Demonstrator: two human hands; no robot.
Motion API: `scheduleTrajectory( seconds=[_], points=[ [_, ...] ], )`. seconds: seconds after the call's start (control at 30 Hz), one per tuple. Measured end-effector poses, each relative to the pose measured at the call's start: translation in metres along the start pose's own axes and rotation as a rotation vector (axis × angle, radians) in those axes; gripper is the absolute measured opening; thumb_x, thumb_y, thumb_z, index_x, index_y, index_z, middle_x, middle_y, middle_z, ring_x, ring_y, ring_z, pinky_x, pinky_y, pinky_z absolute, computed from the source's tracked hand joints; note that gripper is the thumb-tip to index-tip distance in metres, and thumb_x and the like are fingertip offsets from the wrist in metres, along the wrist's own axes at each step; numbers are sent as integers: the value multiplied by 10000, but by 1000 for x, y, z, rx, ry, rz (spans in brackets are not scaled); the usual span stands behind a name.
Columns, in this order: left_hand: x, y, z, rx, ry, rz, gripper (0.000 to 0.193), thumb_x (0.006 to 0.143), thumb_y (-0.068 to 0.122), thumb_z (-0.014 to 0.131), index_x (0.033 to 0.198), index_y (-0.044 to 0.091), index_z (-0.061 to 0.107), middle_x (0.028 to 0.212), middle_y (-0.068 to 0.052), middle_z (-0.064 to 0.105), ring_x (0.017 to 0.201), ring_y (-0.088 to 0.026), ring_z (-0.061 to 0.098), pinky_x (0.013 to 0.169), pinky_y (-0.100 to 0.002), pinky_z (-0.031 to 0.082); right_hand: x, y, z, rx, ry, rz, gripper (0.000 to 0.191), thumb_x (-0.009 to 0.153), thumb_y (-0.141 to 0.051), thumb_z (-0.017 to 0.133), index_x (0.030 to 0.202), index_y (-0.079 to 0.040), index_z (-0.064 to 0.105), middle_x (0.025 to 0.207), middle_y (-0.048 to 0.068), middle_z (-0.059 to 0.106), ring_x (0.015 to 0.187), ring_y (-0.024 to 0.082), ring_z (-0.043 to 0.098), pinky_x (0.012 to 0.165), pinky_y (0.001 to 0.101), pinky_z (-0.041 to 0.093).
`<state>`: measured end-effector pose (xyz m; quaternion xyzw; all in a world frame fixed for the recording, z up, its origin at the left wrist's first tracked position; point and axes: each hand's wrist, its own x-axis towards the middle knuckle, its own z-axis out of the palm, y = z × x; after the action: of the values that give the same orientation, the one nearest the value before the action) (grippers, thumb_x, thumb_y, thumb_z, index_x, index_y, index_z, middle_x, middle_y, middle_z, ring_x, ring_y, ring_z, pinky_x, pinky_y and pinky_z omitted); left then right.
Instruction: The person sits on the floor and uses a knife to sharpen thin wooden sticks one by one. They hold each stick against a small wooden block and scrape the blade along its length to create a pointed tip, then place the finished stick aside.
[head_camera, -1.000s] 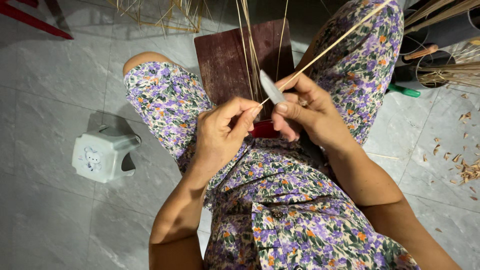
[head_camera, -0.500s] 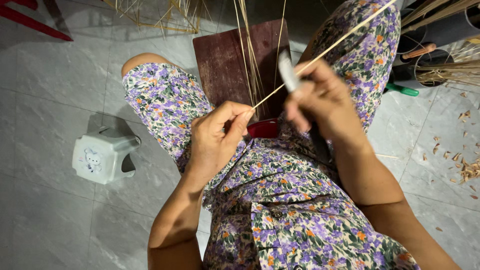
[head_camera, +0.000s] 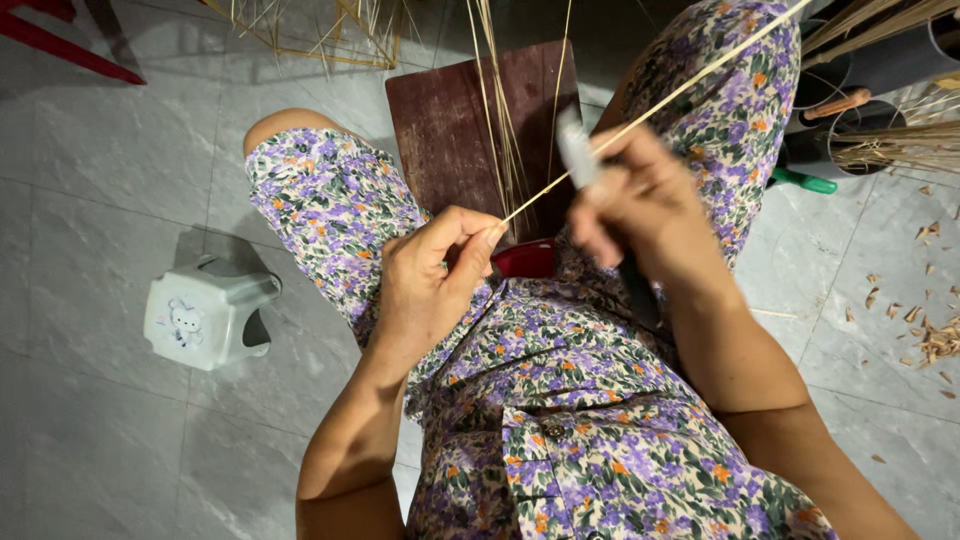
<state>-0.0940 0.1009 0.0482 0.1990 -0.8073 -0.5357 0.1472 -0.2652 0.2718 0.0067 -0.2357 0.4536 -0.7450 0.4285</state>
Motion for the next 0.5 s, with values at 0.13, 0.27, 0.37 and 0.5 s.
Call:
scheduleTrajectory(
  seconds=[0.13,0.27,0.37,0.5],
  points=[
    [-2,-1,-3,-1,-1,-11,38,1000,80,694,996,45,709,687,1,682,603,-38,639,537,-212,494,3,1,-2,42,59,37,179,1043,-54,579,1201,-20,502,745,124,668,474,136,518,448,258,411],
    [-4,-2,-7,-39,-12,-59,33,1011,71,693,988,51,708,685,7,679,609,-35,640,543,-207,496,5,-12,-23,68,120,-105,104,1124,-63,587,1185,0,532,733,132,638,469,141,497,459,240,396],
    [-1,-1,-6,-27,-13,-20,26,1009,63,693,1021,45,707,704,-6,676,624,-39,617,552,-211,477,1,-14,-27,51,155,-103,167,1077,-60,602,1226,-27,533,772,133,640,479,152,506,478,254,404],
    [3,7,-2,54,5,143,80,996,69,709,1069,38,699,843,-32,746,681,-64,676,563,-233,504,1,-12,-20,28,127,-118,127,1089,-62,611,1177,-25,527,756,134,638,474,145,500,477,254,400]
  ],
)
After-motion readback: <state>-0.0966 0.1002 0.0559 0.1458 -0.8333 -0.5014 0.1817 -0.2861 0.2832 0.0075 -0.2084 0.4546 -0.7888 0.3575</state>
